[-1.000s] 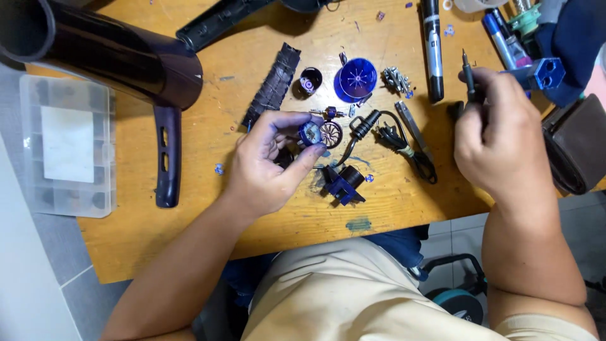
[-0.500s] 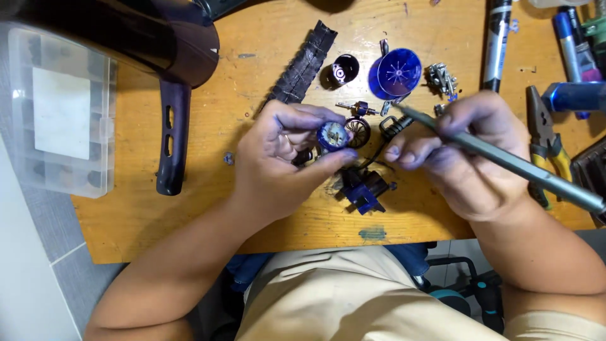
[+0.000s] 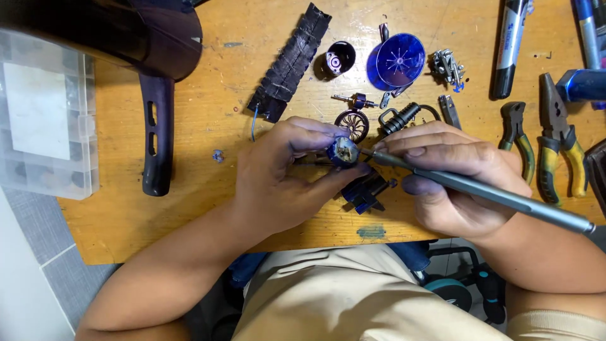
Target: Repairing small electronic components using a precision tool on a workbench
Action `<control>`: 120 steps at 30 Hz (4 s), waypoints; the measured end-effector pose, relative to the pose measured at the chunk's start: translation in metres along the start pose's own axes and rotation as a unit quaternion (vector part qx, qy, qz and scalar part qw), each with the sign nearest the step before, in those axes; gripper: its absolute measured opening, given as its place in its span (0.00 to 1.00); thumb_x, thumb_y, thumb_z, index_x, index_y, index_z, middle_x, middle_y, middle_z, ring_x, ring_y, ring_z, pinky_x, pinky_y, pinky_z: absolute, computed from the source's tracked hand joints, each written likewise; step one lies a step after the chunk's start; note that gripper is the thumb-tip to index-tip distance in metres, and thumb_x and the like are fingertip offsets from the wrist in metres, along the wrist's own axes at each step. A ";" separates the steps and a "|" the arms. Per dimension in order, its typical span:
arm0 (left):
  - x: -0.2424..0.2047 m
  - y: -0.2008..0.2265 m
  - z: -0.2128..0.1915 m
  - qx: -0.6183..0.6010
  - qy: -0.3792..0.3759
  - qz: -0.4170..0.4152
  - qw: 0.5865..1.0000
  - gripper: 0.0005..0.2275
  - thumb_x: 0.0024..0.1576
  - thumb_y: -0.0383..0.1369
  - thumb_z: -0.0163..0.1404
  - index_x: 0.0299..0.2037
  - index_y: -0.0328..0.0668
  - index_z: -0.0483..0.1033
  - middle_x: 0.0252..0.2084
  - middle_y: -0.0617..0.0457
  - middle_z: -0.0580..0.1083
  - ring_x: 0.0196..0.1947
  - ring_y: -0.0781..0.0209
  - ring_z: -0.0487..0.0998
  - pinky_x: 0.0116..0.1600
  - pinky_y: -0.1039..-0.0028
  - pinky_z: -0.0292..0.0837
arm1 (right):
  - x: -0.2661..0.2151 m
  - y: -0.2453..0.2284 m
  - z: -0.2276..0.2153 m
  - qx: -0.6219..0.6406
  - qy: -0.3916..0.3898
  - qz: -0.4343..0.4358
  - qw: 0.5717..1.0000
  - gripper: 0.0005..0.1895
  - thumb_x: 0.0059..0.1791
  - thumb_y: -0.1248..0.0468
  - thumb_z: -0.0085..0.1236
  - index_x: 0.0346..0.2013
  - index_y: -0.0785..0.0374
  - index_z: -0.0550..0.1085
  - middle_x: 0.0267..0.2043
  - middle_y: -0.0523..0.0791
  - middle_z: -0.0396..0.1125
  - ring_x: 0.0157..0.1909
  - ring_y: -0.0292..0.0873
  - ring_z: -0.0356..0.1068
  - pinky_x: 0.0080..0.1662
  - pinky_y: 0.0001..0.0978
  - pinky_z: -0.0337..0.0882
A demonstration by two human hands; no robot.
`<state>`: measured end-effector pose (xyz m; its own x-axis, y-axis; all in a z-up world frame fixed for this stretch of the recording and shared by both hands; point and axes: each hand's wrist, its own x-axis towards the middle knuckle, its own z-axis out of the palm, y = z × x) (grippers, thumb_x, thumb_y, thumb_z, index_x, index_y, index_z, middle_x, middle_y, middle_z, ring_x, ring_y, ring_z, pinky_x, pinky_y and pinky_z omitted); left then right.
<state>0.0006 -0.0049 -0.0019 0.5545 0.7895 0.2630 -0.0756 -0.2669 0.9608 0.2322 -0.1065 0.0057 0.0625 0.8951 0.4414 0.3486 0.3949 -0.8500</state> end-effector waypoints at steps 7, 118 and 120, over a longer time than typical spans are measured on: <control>0.002 0.004 0.000 0.045 -0.009 0.010 0.999 0.19 0.58 0.26 0.76 0.49 0.35 0.75 0.51 0.38 0.85 0.54 0.51 0.91 0.62 0.69 0.88 | 0.006 -0.008 -0.002 -0.007 -0.033 0.009 0.999 0.12 0.58 0.68 0.57 0.47 0.79 0.71 0.44 0.70 0.77 0.50 0.69 0.87 0.56 0.54 0.90; 0.011 0.018 0.012 0.299 -0.235 -0.208 0.901 0.10 0.72 0.39 0.55 0.60 0.53 0.73 0.39 0.37 0.86 0.35 0.23 0.85 0.35 0.36 0.74 | 0.017 -0.011 -0.027 -0.240 -0.225 0.007 0.944 0.08 0.67 0.66 0.72 0.56 0.70 0.83 0.42 0.52 0.77 0.39 0.55 0.75 0.44 0.46 0.71; 0.001 -0.005 0.017 0.379 -0.233 -0.057 0.894 0.12 0.70 0.34 0.57 0.56 0.48 0.66 0.37 0.42 0.85 0.30 0.17 0.81 0.29 0.30 0.68 | 0.011 -0.002 -0.027 -0.247 -0.217 0.002 0.944 0.09 0.66 0.68 0.74 0.56 0.72 0.83 0.44 0.54 0.77 0.43 0.59 0.77 0.46 0.49 0.73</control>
<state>0.0156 -0.0125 -0.0085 0.8213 0.5664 -0.0683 0.4889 -0.6370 0.5959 0.2569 -0.1033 0.0201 -0.2873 0.9393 0.1878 0.7501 0.3425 -0.5657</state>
